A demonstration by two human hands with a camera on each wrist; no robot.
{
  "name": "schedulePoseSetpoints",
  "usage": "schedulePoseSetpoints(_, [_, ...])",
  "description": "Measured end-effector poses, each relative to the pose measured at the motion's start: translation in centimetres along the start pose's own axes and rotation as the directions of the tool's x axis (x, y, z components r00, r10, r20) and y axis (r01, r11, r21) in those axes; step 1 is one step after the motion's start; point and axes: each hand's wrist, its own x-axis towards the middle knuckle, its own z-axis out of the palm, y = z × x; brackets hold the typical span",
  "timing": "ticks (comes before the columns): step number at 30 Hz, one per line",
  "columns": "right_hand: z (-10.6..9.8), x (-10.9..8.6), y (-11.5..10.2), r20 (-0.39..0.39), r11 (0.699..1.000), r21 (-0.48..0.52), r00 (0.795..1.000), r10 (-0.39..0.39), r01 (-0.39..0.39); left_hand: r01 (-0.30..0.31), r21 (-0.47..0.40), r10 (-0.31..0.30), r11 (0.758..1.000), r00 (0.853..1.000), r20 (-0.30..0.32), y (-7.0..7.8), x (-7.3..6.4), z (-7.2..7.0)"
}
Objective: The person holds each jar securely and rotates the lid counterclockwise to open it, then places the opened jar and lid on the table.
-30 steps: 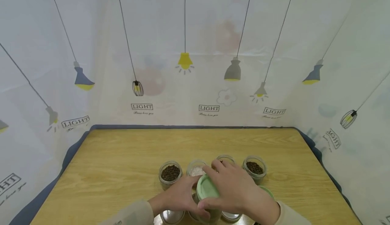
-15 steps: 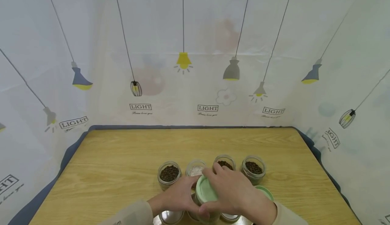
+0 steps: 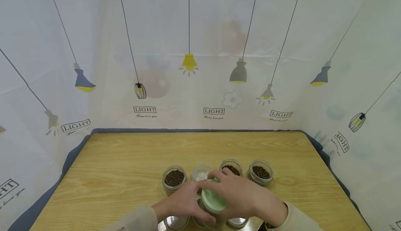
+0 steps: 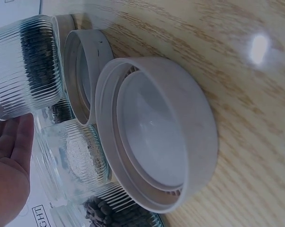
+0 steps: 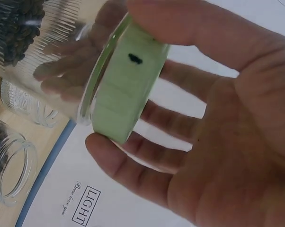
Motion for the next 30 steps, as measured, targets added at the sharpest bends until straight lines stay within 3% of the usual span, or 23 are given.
schedulePoseSetpoints(4, [0.0,-0.2,0.3,0.037,0.999,0.005,0.998,-0.045,0.044,-0.050,0.033,0.050,0.998,0.999,0.001,-0.2,0.1,0.0])
schedulePoseSetpoints(8, [0.0,-0.4,0.3,0.033,0.999,0.006,0.999,-0.043,0.043,-0.072,0.007,0.072,0.997,0.997,0.004,-0.4,0.2,0.1])
schedulePoseSetpoints(11, [0.2,-0.4,0.2,-0.046,1.000,-0.029,0.999,-0.010,0.009,-0.061,-0.013,0.061,0.998,0.998,0.007,-0.4,0.3,0.1])
schedulePoseSetpoints(15, [0.6,-0.4,-0.2,-0.131,0.991,-0.079,0.987,0.092,-0.103,-0.051,0.027,0.051,0.998,0.999,0.016,-0.5,0.4,0.1])
schedulePoseSetpoints(22, [1.2,0.1,-0.9,-0.118,0.962,-0.040,0.958,0.263,-0.269,-0.075,0.101,0.077,0.992,0.997,-0.013,-0.5,0.4,0.0])
schedulePoseSetpoints(26, [1.5,0.3,-1.0,-0.109,0.958,-0.031,0.954,0.280,-0.285,-0.081,0.121,0.084,0.989,0.996,-0.020,-0.7,0.4,0.1])
schedulePoseSetpoints(30, [1.7,0.4,-0.9,-0.121,0.966,-0.087,0.965,0.231,-0.242,-0.085,0.104,0.087,0.991,0.996,-0.014,-0.8,0.4,0.1])
